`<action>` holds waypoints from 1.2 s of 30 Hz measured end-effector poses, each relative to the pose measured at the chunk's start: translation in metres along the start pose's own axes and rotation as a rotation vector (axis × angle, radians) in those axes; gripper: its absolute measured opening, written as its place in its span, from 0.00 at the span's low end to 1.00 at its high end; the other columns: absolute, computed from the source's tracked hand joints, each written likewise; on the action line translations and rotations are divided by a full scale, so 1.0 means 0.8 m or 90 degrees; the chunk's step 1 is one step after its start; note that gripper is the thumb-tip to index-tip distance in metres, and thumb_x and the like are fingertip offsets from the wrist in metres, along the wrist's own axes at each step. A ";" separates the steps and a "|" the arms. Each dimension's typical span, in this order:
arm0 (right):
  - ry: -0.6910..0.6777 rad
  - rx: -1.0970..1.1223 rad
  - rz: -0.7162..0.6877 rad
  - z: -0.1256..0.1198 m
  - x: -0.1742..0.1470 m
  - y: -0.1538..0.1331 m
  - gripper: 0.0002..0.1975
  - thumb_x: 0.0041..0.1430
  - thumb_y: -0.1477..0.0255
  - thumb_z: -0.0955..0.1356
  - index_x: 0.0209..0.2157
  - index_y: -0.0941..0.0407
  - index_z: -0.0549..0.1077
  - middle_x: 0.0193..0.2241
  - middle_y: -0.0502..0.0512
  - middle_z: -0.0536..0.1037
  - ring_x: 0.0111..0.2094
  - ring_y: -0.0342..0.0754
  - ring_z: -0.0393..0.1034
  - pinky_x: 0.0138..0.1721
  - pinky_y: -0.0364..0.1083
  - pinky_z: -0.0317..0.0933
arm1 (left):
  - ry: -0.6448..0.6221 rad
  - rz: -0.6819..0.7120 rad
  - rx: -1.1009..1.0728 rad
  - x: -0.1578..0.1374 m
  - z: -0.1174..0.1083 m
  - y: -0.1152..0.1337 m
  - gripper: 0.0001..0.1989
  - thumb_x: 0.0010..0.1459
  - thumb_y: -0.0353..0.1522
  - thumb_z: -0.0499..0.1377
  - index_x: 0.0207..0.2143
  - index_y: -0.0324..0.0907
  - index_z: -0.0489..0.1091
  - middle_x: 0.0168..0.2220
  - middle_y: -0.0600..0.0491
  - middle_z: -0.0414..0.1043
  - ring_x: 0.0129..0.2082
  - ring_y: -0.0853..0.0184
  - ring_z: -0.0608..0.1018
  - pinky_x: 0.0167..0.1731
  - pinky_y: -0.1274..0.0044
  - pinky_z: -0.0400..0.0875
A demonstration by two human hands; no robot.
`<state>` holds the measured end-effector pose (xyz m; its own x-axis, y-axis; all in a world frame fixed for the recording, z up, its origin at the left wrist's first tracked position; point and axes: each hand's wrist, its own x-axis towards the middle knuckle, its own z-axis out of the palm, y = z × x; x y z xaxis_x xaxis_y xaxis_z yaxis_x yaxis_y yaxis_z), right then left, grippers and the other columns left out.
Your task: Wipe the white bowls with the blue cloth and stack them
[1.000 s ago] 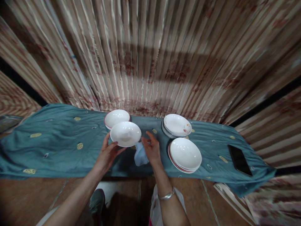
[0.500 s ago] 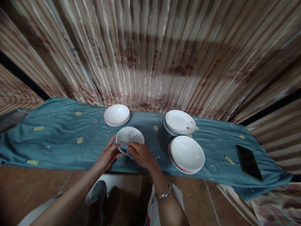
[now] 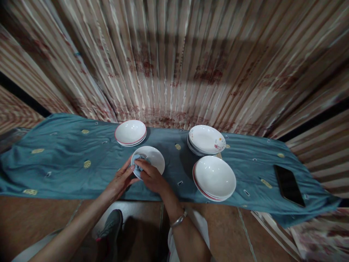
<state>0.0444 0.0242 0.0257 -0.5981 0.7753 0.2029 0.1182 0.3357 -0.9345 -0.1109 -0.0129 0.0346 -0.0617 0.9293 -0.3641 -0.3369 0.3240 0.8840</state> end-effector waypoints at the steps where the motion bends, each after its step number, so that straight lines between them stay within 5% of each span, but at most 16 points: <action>1: 0.010 -0.017 -0.004 0.002 0.002 0.002 0.27 0.60 0.79 0.59 0.61 0.55 0.67 0.64 0.55 0.65 0.66 0.48 0.56 0.68 0.51 0.47 | -0.002 0.003 0.003 0.000 0.000 0.000 0.43 0.46 0.45 0.70 0.64 0.53 0.61 0.59 0.50 0.72 0.52 0.57 0.77 0.39 0.73 0.79; 10: 0.105 -0.265 -0.043 -0.001 0.019 0.026 0.28 0.61 0.80 0.58 0.63 0.61 0.62 0.66 0.64 0.60 0.67 0.53 0.52 0.67 0.57 0.51 | -0.042 0.009 0.052 -0.004 0.002 0.003 0.45 0.47 0.47 0.69 0.66 0.54 0.57 0.59 0.49 0.72 0.55 0.56 0.76 0.44 0.69 0.77; 20: 0.065 -0.559 0.162 -0.023 0.001 -0.002 0.25 0.60 0.81 0.60 0.59 0.58 0.69 0.62 0.62 0.65 0.57 0.56 0.64 0.57 0.55 0.61 | -0.071 0.012 0.071 -0.007 0.002 0.001 0.49 0.48 0.46 0.68 0.69 0.51 0.52 0.61 0.46 0.69 0.57 0.54 0.74 0.47 0.70 0.75; 27: -0.011 -0.499 0.189 -0.029 -0.010 -0.005 0.19 0.62 0.82 0.60 0.49 0.62 0.76 0.53 0.63 0.75 0.55 0.52 0.68 0.59 0.48 0.57 | -0.057 0.010 0.084 -0.009 0.009 0.005 0.48 0.47 0.48 0.68 0.68 0.52 0.54 0.62 0.48 0.68 0.58 0.52 0.72 0.44 0.69 0.77; 36: -0.039 -0.248 0.221 -0.029 -0.008 0.006 0.17 0.58 0.80 0.61 0.40 0.56 0.80 0.42 0.55 0.82 0.44 0.49 0.74 0.49 0.45 0.64 | -0.065 0.016 0.111 -0.006 0.006 0.002 0.45 0.49 0.48 0.66 0.67 0.56 0.54 0.63 0.52 0.67 0.59 0.53 0.72 0.46 0.68 0.78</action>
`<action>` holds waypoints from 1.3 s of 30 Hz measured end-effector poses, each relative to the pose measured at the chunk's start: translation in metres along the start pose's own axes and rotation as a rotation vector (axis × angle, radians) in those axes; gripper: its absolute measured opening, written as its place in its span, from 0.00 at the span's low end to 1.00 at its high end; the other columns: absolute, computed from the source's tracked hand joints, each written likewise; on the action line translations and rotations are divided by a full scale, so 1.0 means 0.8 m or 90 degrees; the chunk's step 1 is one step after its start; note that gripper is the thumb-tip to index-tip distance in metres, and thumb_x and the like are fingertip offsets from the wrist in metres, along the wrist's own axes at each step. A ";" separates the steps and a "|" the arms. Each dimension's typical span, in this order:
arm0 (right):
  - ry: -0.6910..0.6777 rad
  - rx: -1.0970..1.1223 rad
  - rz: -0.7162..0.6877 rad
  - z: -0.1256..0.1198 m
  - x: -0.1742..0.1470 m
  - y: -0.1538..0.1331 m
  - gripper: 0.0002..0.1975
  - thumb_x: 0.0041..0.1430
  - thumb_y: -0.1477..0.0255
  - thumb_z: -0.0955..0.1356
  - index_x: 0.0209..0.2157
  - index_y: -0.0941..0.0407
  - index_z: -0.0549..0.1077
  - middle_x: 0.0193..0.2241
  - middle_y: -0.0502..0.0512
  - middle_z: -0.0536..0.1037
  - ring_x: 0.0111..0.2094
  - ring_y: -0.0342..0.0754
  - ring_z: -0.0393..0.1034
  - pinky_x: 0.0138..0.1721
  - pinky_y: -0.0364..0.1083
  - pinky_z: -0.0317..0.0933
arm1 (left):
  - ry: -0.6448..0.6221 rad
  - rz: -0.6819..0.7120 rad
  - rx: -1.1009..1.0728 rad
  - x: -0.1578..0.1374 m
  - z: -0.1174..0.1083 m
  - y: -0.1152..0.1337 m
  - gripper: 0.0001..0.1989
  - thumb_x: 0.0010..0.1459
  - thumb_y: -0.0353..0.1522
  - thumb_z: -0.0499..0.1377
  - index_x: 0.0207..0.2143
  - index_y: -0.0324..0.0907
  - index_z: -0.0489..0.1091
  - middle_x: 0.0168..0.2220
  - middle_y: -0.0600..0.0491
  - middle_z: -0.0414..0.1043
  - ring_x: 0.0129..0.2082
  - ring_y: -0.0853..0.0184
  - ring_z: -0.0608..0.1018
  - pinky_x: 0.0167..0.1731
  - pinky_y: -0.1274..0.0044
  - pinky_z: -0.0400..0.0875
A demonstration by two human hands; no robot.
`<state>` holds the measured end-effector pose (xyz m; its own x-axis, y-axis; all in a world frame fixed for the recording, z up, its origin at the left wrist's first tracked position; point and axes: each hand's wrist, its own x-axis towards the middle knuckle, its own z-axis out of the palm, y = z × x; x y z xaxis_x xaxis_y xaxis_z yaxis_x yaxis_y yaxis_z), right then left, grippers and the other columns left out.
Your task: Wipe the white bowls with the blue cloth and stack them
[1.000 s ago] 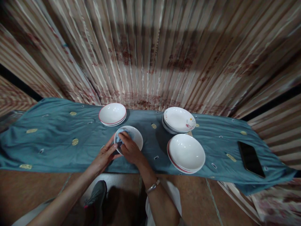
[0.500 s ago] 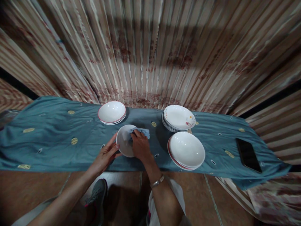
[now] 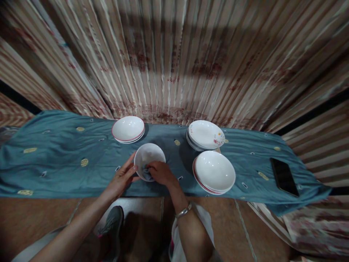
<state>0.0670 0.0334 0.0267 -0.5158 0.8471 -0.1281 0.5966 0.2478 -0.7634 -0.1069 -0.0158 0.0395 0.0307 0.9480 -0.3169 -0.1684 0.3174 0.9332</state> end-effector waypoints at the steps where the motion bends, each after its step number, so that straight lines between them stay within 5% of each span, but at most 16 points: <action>1: -0.002 0.048 -0.002 0.002 0.002 0.001 0.17 0.58 0.80 0.61 0.40 0.56 0.80 0.41 0.53 0.82 0.42 0.48 0.75 0.48 0.45 0.64 | -0.003 0.000 0.001 0.000 0.000 0.000 0.44 0.50 0.48 0.66 0.67 0.56 0.54 0.64 0.52 0.66 0.60 0.54 0.71 0.46 0.68 0.77; 7: 0.039 0.290 -0.065 0.018 0.007 0.000 0.21 0.55 0.80 0.60 0.45 0.55 0.79 0.41 0.51 0.81 0.45 0.48 0.74 0.50 0.47 0.66 | -0.002 0.001 -0.027 -0.002 0.001 0.002 0.45 0.49 0.48 0.67 0.67 0.53 0.55 0.65 0.49 0.63 0.63 0.51 0.68 0.46 0.69 0.77; 14: 0.106 0.308 -0.123 0.025 0.014 -0.004 0.21 0.59 0.77 0.62 0.51 0.54 0.75 0.55 0.54 0.75 0.57 0.48 0.68 0.62 0.50 0.57 | 0.006 0.001 -0.046 -0.003 0.002 0.004 0.42 0.49 0.46 0.68 0.65 0.56 0.59 0.65 0.51 0.63 0.62 0.53 0.69 0.48 0.68 0.76; 30: 0.248 0.016 -0.112 0.035 0.023 0.002 0.25 0.65 0.76 0.57 0.62 0.60 0.64 0.66 0.65 0.59 0.67 0.53 0.53 0.68 0.56 0.49 | -0.001 -0.006 -0.033 -0.003 0.001 0.002 0.45 0.49 0.46 0.68 0.67 0.53 0.55 0.65 0.49 0.64 0.60 0.53 0.72 0.45 0.71 0.78; 34: 0.250 -0.095 -0.087 0.030 0.017 -0.001 0.25 0.64 0.79 0.57 0.61 0.66 0.64 0.64 0.71 0.60 0.67 0.56 0.53 0.67 0.57 0.48 | -0.003 -0.001 -0.037 -0.003 0.001 0.000 0.45 0.49 0.46 0.68 0.67 0.55 0.55 0.64 0.51 0.65 0.60 0.53 0.71 0.45 0.70 0.77; 39: 0.237 -0.208 -0.020 0.023 0.007 -0.009 0.25 0.62 0.81 0.58 0.59 0.61 0.68 0.63 0.66 0.64 0.61 0.56 0.60 0.63 0.56 0.55 | -0.006 0.006 -0.038 -0.002 0.001 0.000 0.45 0.49 0.47 0.68 0.67 0.55 0.55 0.65 0.50 0.63 0.61 0.51 0.70 0.47 0.68 0.77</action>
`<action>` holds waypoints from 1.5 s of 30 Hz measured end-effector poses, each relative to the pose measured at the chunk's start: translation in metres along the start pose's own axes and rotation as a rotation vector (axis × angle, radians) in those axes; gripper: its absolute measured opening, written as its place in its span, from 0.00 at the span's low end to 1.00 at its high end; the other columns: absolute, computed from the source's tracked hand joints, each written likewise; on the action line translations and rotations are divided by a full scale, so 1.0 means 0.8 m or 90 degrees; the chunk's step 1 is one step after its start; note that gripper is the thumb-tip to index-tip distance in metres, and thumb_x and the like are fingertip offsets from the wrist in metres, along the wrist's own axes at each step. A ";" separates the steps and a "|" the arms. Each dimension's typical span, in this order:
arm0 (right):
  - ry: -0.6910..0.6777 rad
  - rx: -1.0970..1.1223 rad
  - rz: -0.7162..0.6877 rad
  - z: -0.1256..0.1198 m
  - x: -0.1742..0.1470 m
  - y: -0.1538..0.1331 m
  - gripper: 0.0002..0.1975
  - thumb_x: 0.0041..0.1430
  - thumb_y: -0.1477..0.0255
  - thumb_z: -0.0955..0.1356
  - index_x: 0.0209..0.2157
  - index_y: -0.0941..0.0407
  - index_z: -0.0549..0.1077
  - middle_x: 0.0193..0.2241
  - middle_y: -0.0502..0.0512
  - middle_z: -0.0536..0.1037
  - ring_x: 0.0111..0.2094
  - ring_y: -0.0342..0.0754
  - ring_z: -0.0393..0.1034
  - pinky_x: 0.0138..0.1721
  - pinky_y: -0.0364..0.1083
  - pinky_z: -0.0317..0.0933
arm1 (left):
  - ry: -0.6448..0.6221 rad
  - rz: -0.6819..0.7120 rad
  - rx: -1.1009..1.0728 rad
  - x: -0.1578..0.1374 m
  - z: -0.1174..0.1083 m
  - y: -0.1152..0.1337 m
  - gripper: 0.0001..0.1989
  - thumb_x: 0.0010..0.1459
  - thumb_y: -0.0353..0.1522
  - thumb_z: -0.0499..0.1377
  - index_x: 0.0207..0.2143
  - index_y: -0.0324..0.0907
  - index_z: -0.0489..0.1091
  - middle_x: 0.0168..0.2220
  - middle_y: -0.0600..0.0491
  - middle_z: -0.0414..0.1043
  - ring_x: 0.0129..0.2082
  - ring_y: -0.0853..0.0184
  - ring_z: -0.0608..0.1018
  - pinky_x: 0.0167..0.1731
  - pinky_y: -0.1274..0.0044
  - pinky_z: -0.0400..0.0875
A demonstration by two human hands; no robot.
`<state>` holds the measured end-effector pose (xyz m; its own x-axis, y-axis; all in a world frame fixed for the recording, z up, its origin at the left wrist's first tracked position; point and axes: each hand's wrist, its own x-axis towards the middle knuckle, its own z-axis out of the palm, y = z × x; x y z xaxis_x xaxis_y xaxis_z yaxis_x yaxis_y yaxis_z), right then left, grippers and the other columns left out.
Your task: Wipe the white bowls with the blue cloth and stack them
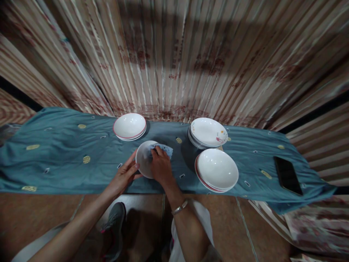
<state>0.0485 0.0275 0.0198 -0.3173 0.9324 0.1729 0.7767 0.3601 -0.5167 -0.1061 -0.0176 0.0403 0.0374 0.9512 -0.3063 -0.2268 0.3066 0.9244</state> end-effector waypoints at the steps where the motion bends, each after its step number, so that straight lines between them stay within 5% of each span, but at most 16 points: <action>1: -0.008 -0.021 0.008 -0.002 -0.001 -0.001 0.24 0.62 0.80 0.59 0.58 0.60 0.69 0.62 0.65 0.65 0.59 0.56 0.62 0.62 0.56 0.56 | -0.002 0.001 0.001 0.000 0.000 0.000 0.45 0.49 0.47 0.68 0.67 0.55 0.55 0.65 0.49 0.63 0.60 0.51 0.71 0.47 0.67 0.77; 12: -0.132 -0.002 0.018 -0.018 -0.004 0.001 0.16 0.62 0.79 0.61 0.45 0.60 0.78 0.47 0.61 0.79 0.49 0.53 0.73 0.53 0.49 0.63 | 0.004 -0.003 0.023 -0.001 0.001 0.002 0.47 0.47 0.48 0.68 0.67 0.52 0.55 0.63 0.47 0.67 0.59 0.50 0.72 0.47 0.65 0.77; 21: -0.189 0.279 0.027 -0.014 0.001 0.007 0.16 0.59 0.77 0.62 0.39 0.55 0.81 0.38 0.52 0.83 0.39 0.48 0.76 0.44 0.45 0.67 | 0.004 -0.005 0.005 0.000 0.002 0.003 0.47 0.46 0.47 0.70 0.67 0.53 0.56 0.64 0.48 0.65 0.58 0.49 0.73 0.50 0.62 0.75; 27: -0.117 0.438 0.009 0.008 0.005 0.006 0.18 0.58 0.78 0.61 0.45 0.56 0.77 0.45 0.54 0.80 0.47 0.48 0.74 0.53 0.47 0.65 | 0.006 -0.003 0.005 0.000 0.002 0.001 0.46 0.47 0.47 0.69 0.67 0.55 0.56 0.66 0.49 0.61 0.62 0.49 0.69 0.49 0.65 0.76; 34: -0.050 0.399 -0.009 0.018 0.007 0.006 0.20 0.60 0.76 0.61 0.52 0.57 0.73 0.55 0.59 0.73 0.58 0.47 0.66 0.63 0.48 0.55 | 0.004 0.000 0.014 0.000 0.000 0.000 0.46 0.47 0.47 0.69 0.67 0.55 0.56 0.66 0.49 0.61 0.62 0.48 0.69 0.48 0.65 0.77; 45: -0.017 0.180 -0.010 0.015 0.001 0.003 0.21 0.60 0.80 0.60 0.53 0.61 0.72 0.57 0.64 0.71 0.59 0.52 0.64 0.63 0.53 0.55 | -0.006 0.003 0.016 0.001 -0.002 -0.003 0.46 0.49 0.47 0.67 0.68 0.54 0.53 0.66 0.50 0.61 0.63 0.51 0.67 0.48 0.68 0.77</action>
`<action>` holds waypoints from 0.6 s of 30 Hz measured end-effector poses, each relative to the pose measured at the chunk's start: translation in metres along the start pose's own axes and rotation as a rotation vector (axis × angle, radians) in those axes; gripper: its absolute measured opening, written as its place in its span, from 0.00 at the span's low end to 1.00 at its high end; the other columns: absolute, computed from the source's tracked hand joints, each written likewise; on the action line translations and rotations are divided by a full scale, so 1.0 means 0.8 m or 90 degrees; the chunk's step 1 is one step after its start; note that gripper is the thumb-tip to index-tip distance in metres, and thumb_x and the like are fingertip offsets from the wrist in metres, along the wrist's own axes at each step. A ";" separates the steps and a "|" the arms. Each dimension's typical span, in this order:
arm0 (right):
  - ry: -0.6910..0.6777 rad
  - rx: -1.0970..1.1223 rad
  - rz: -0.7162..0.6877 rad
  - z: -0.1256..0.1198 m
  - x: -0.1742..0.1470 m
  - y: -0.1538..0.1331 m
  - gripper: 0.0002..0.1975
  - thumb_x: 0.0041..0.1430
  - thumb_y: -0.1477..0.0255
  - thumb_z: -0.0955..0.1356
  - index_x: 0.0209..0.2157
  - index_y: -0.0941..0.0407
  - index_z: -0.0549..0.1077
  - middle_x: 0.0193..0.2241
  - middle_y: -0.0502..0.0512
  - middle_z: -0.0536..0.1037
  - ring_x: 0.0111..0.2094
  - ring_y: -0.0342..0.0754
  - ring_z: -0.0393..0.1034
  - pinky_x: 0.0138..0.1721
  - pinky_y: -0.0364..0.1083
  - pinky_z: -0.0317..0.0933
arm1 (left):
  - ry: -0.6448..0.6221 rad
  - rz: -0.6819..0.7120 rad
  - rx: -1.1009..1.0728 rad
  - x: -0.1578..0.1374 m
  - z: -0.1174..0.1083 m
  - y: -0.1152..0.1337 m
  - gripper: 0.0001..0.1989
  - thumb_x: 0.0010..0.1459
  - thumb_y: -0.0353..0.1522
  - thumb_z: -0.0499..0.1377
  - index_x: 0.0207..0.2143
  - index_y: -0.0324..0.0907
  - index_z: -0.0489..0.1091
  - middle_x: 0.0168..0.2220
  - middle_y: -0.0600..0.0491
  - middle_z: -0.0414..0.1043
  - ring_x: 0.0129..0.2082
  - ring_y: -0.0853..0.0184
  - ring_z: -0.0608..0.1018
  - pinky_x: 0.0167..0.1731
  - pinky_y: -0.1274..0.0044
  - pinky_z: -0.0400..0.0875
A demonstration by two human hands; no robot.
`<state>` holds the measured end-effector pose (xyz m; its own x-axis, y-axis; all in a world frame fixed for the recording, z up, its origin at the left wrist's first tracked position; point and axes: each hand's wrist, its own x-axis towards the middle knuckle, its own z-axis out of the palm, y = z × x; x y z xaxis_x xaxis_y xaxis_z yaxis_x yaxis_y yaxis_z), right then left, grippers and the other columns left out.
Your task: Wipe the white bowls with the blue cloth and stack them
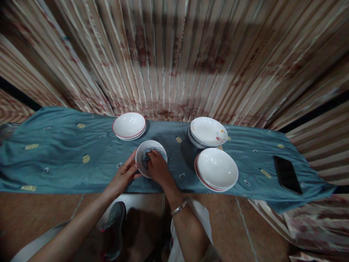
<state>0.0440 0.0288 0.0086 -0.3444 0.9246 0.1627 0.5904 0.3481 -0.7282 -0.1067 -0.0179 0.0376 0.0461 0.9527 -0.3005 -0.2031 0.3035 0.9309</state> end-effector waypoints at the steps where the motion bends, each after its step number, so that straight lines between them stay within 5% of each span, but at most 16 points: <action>1: -0.013 -0.023 0.007 -0.003 -0.001 -0.002 0.21 0.60 0.80 0.60 0.52 0.61 0.72 0.56 0.64 0.72 0.58 0.52 0.65 0.62 0.52 0.56 | 0.000 -0.001 0.001 0.000 0.000 0.000 0.46 0.49 0.48 0.67 0.68 0.54 0.53 0.66 0.51 0.61 0.63 0.51 0.67 0.47 0.69 0.77; 9: -0.157 -0.098 0.080 -0.035 0.001 -0.017 0.15 0.62 0.77 0.62 0.43 0.59 0.79 0.45 0.59 0.81 0.46 0.51 0.74 0.50 0.46 0.62 | -0.002 -0.001 0.010 0.002 -0.001 0.001 0.46 0.49 0.48 0.67 0.68 0.54 0.54 0.65 0.49 0.63 0.61 0.50 0.70 0.45 0.70 0.78; 18: -0.199 0.267 0.077 -0.034 0.003 0.000 0.14 0.55 0.76 0.62 0.33 0.57 0.80 0.28 0.50 0.80 0.29 0.43 0.70 0.32 0.41 0.62 | -0.003 0.003 0.013 0.003 -0.001 0.002 0.46 0.49 0.48 0.67 0.68 0.54 0.54 0.65 0.48 0.63 0.59 0.51 0.72 0.45 0.69 0.78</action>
<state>0.0626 0.0353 0.0273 -0.5308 0.8418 -0.0978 0.3189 0.0914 -0.9434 -0.1075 -0.0155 0.0380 0.0500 0.9540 -0.2957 -0.1836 0.2998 0.9362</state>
